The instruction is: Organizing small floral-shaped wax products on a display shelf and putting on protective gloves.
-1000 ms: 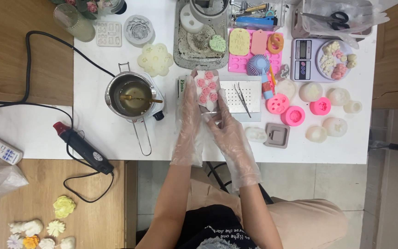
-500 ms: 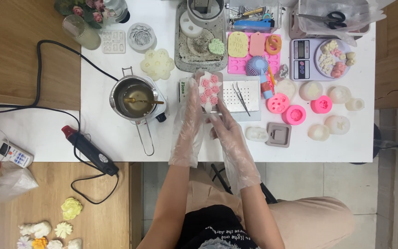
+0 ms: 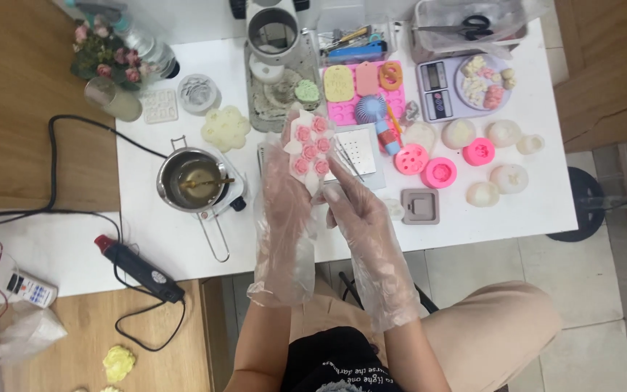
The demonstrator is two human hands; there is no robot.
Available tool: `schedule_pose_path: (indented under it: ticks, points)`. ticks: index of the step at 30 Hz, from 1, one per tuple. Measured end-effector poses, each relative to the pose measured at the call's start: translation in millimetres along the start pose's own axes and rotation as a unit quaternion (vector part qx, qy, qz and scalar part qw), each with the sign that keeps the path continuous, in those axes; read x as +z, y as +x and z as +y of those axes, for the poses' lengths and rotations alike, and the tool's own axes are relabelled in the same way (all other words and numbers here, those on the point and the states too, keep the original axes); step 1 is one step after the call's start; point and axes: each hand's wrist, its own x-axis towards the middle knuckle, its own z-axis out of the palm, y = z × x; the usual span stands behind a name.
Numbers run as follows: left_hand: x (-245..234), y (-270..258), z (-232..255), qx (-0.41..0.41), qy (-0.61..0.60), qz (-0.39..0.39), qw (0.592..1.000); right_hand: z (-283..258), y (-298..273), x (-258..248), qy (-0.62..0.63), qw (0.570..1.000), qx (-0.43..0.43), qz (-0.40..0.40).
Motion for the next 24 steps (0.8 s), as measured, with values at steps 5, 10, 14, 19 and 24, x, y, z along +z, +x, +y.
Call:
schedule_pose_path:
  ticks: [5, 10, 14, 19, 24]
  points:
    - [46.2, 8.8, -24.0, -0.154, -0.114, -0.127, 0.973, -33.2, -22.1, -39.7, 0.018, 0.993, -0.069, 0.098]
    - [135.1, 23.1, -55.4, -0.243, -0.263, -0.148, 0.922, -67.0, -67.5, -95.3, 0.053, 0.964, -0.154, 0.21]
    - [207.1, 7.2, -96.1, -0.335, -0.386, -0.144, 0.848, -65.8, -115.9, -160.3, 0.116, 0.918, -0.218, 0.309]
    - [265.5, -28.5, -163.2, -0.433, -0.371, -0.2, 0.797, -29.2, -172.3, -238.1, 0.171, 0.851, -0.27, 0.417]
    - [301.2, -58.3, -227.4, -0.524, -0.385, -0.198, 0.733, 23.2, -216.5, -291.3, 0.193, 0.82, -0.215, 0.493]
